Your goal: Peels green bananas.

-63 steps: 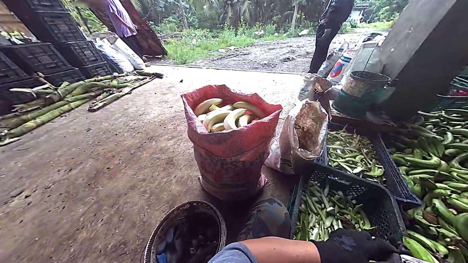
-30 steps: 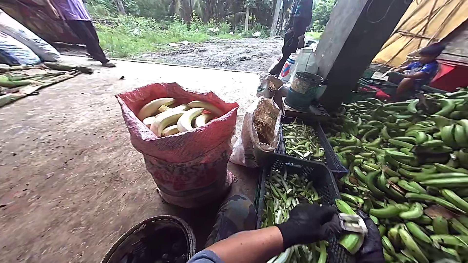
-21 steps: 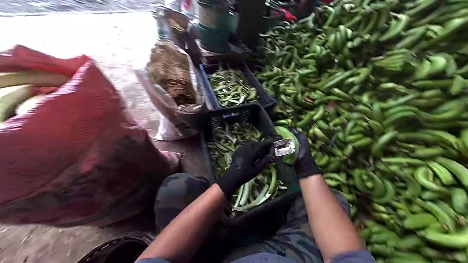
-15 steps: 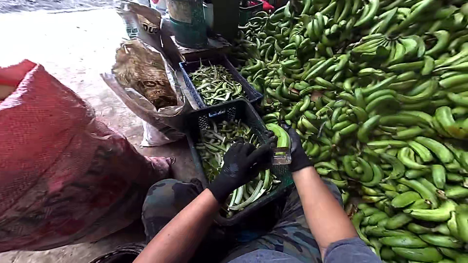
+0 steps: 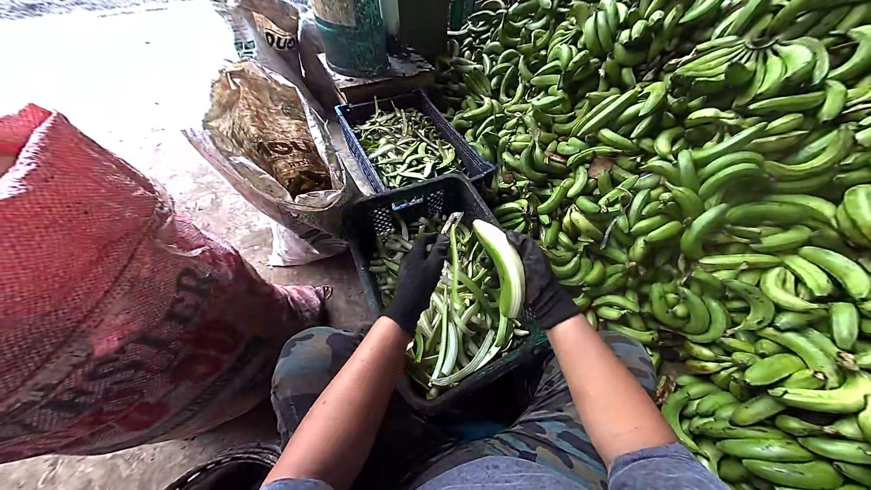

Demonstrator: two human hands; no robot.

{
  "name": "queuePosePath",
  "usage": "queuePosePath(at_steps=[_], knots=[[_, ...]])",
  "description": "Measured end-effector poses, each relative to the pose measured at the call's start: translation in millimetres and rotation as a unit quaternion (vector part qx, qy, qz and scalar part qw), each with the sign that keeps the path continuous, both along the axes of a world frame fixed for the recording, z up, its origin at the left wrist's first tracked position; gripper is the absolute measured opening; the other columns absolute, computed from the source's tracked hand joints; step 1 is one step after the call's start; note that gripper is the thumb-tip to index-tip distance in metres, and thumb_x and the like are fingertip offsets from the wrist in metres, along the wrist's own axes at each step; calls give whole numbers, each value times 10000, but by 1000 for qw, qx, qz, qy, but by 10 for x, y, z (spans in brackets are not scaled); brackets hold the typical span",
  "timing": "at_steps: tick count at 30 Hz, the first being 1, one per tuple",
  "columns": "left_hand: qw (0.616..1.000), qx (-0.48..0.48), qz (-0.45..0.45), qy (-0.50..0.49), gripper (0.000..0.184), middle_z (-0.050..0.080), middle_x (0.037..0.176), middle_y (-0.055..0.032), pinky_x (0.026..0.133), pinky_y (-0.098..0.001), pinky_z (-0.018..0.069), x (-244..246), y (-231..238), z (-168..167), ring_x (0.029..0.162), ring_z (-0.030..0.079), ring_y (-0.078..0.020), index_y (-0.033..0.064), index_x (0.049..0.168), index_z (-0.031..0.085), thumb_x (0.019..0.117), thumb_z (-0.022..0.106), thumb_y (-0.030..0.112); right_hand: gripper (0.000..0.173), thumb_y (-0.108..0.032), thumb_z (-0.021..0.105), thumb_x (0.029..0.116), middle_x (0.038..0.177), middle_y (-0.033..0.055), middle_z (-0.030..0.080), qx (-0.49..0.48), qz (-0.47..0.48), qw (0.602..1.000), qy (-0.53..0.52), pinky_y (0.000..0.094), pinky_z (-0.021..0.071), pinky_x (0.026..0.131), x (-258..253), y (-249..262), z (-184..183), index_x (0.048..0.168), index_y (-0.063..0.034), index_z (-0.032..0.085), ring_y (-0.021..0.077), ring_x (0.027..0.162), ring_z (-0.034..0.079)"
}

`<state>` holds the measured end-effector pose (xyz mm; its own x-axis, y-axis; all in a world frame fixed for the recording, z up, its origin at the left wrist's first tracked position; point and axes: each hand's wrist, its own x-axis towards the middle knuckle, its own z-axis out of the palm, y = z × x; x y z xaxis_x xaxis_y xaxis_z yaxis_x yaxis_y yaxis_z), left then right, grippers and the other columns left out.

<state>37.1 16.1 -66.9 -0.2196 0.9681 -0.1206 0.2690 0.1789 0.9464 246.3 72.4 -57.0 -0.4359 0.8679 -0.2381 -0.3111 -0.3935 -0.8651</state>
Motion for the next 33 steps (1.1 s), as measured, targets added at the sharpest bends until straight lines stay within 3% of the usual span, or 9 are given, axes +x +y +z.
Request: queuePosePath(at_steps=[3, 6, 10, 14, 19, 24, 28, 31, 33], knots=[[994, 82, -32, 69, 542, 688, 990, -71, 689, -478, 543, 0, -65, 80, 792, 645, -215, 272, 1386, 580, 1005, 466, 640, 446, -448, 303, 1055, 751, 74, 638, -79, -67, 994, 34, 359, 545, 470, 76, 57, 152, 1131, -130, 606, 182, 530, 600], [955, 225, -134, 141, 504, 685, 1189, -60, 874, -434, 583, 110, -145, 59, 991, 676, -162, 179, 1437, 564, 1040, 508, 486, 515, -525, 289, 1045, 717, 65, 633, -113, -113, 984, 76, 351, 543, 477, 170, 113, 240, 1035, -125, 613, 171, 541, 605], [883, 353, -211, 225, 444, 691, 992, -67, 784, -437, 575, 335, -267, -11, 880, 667, -207, 235, 1386, 636, 1004, 601, 458, 445, -408, 296, 1079, 703, 77, 639, -100, -138, 982, 82, 300, 558, 470, 229, 103, 284, 1021, -78, 589, 155, 530, 626], [892, 318, -201, 251, 420, 652, 917, -49, 733, -418, 558, 450, -258, -84, 816, 641, -201, 283, 1384, 636, 1007, 589, 463, 379, -355, 342, 1081, 720, 71, 641, -74, -122, 989, 28, 277, 547, 486, 216, 92, 174, 1034, -70, 587, 140, 544, 621], [945, 194, -110, 239, 460, 671, 1171, -136, 875, -550, 558, 319, -62, -95, 1035, 669, -302, 194, 1428, 582, 1030, 571, 423, 325, -261, 342, 1101, 877, 43, 652, 89, -75, 988, -97, 320, 570, 665, 81, 19, -49, 1175, -77, 599, 118, 731, 632], [994, 50, 33, 93, 513, 687, 1003, -127, 661, -540, 531, -90, -1, 94, 780, 647, -286, 283, 1400, 549, 1020, 470, 619, 439, -458, 317, 1082, 787, 70, 659, 6, -13, 1000, 6, 347, 575, 527, 97, -4, -9, 1163, -130, 598, 173, 580, 632], [990, 111, -65, 62, 419, 673, 892, -24, 636, -395, 536, 0, -134, 237, 703, 613, -148, 272, 1372, 597, 1035, 525, 510, 472, -463, 285, 1067, 731, 63, 633, -69, -57, 995, 45, 330, 551, 447, 185, 30, 268, 1090, -114, 600, 161, 504, 596], [961, 177, -209, 28, 386, 713, 969, -10, 738, -340, 586, 189, -265, 170, 791, 662, -101, 187, 1356, 623, 1039, 576, 403, 347, -346, 361, 1071, 815, 27, 674, 35, -103, 994, 16, 310, 584, 617, 274, 26, 206, 1082, -122, 626, 118, 681, 654], [934, 229, -272, 39, 438, 721, 1055, -36, 840, -353, 602, 288, -329, 119, 905, 687, -106, 106, 1329, 641, 1030, 583, 420, 346, -312, 324, 1078, 764, 19, 663, 25, -118, 992, 25, 275, 580, 568, 256, 33, 234, 1014, -122, 607, 103, 634, 647]])
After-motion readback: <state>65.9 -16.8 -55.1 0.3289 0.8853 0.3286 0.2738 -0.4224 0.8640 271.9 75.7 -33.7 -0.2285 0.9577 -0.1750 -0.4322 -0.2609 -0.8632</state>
